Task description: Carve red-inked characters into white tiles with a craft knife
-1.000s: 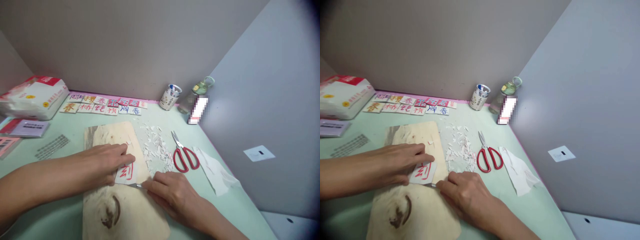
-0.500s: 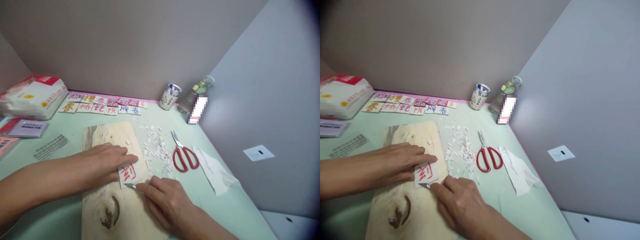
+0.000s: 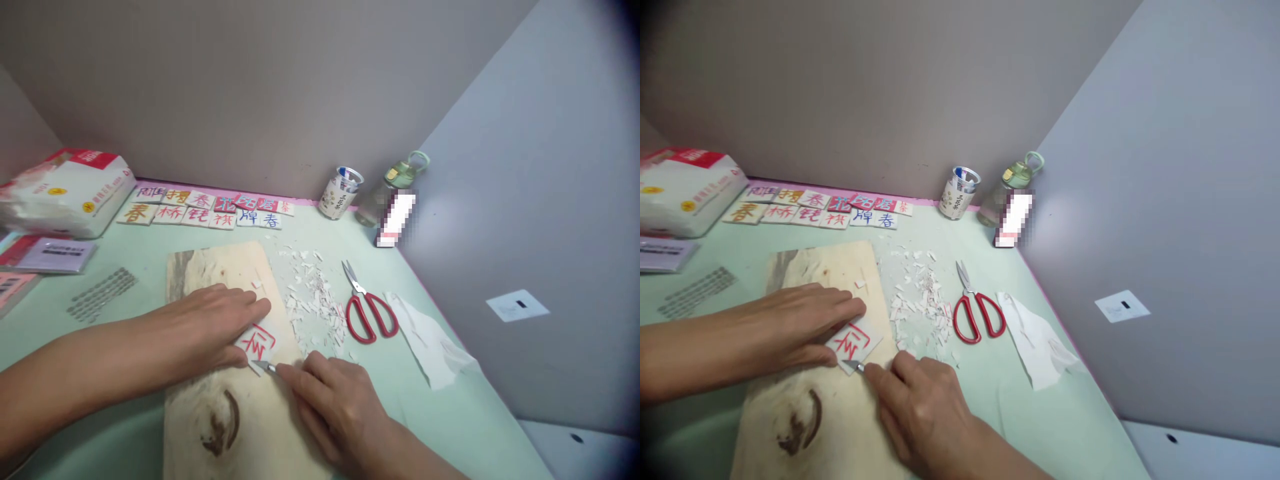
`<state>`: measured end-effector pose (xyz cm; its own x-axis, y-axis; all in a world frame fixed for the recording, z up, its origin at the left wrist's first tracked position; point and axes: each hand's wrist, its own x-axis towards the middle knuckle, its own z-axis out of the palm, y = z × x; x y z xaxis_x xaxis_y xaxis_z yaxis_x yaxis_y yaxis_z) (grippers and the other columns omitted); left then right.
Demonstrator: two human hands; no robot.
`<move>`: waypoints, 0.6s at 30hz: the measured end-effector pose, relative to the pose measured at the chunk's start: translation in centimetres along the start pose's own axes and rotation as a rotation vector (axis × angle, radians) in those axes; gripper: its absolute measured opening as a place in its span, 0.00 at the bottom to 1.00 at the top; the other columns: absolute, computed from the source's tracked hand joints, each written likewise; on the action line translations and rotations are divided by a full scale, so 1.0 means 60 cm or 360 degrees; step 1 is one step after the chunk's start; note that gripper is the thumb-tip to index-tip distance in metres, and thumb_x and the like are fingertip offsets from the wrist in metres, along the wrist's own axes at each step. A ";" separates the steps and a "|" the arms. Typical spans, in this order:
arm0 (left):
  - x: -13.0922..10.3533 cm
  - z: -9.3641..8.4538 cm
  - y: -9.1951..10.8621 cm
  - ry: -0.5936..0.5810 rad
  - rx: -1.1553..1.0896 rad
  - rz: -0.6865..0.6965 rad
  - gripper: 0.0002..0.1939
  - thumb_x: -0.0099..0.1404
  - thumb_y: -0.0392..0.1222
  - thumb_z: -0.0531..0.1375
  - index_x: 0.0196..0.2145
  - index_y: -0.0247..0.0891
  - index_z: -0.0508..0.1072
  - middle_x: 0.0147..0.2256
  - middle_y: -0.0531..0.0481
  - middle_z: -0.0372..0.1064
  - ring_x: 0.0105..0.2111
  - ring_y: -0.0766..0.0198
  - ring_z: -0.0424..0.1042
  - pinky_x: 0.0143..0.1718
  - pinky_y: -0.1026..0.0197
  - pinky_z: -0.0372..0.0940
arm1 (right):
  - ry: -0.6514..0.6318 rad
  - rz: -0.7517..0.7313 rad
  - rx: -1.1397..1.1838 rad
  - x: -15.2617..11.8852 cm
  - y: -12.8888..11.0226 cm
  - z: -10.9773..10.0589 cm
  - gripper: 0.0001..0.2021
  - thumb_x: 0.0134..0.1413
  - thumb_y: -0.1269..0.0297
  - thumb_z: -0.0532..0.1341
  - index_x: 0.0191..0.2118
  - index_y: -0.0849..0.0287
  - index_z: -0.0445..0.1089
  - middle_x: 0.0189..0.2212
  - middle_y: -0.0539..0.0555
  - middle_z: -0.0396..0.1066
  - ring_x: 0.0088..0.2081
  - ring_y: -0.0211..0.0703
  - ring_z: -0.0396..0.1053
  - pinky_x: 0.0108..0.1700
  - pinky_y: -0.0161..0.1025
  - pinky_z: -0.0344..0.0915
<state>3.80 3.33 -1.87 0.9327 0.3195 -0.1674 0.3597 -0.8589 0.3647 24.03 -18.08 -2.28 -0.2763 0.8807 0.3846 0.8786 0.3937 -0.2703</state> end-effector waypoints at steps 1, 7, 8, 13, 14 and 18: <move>0.002 -0.006 0.006 -0.0080 0.0015 -0.0022 0.19 0.65 0.41 0.77 0.51 0.47 0.78 0.47 0.49 0.81 0.48 0.47 0.80 0.51 0.51 0.69 | -0.0010 0.0005 0.0006 0.000 0.000 -0.001 0.16 0.85 0.68 0.50 0.59 0.61 0.74 0.33 0.52 0.74 0.27 0.44 0.67 0.27 0.42 0.60; 0.005 -0.018 0.022 -0.0124 0.0015 -0.0091 0.20 0.66 0.38 0.75 0.54 0.45 0.78 0.50 0.45 0.81 0.50 0.44 0.80 0.54 0.49 0.71 | -0.0062 0.0026 0.0068 -0.001 -0.002 -0.007 0.15 0.85 0.68 0.51 0.58 0.61 0.75 0.33 0.52 0.74 0.28 0.43 0.68 0.28 0.42 0.61; 0.005 -0.014 0.021 -0.0110 0.0011 -0.0085 0.20 0.66 0.39 0.75 0.53 0.45 0.78 0.48 0.46 0.81 0.49 0.44 0.80 0.54 0.49 0.71 | -0.0067 0.0030 0.0070 -0.001 -0.002 -0.007 0.15 0.85 0.69 0.51 0.59 0.61 0.75 0.34 0.52 0.74 0.28 0.43 0.68 0.28 0.42 0.61; 0.000 0.012 0.004 -0.0003 0.0002 -0.0015 0.18 0.67 0.41 0.75 0.52 0.47 0.77 0.44 0.49 0.79 0.45 0.47 0.78 0.54 0.50 0.70 | -0.0064 0.0034 0.0102 -0.002 0.000 -0.006 0.15 0.83 0.69 0.51 0.58 0.62 0.75 0.33 0.52 0.74 0.28 0.43 0.67 0.27 0.41 0.61; -0.003 0.017 0.000 0.0029 -0.0004 0.0006 0.18 0.67 0.41 0.74 0.52 0.47 0.77 0.44 0.49 0.78 0.45 0.47 0.78 0.53 0.50 0.69 | -0.0061 0.0037 0.0108 -0.002 0.000 -0.007 0.15 0.83 0.69 0.52 0.58 0.62 0.75 0.33 0.52 0.74 0.28 0.43 0.67 0.27 0.41 0.61; -0.016 0.030 -0.015 0.0143 -0.0028 0.0084 0.19 0.70 0.42 0.73 0.55 0.48 0.75 0.45 0.48 0.77 0.46 0.46 0.77 0.52 0.51 0.68 | -0.0078 0.0066 0.0102 -0.003 -0.001 -0.008 0.14 0.81 0.72 0.52 0.57 0.61 0.75 0.34 0.52 0.74 0.28 0.43 0.68 0.27 0.41 0.62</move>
<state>2.54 3.06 -3.71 0.9487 0.3094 -0.0652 0.3098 -0.8684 0.3871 24.24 -18.39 -1.91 -0.2604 0.9077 0.3290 0.8632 0.3715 -0.3417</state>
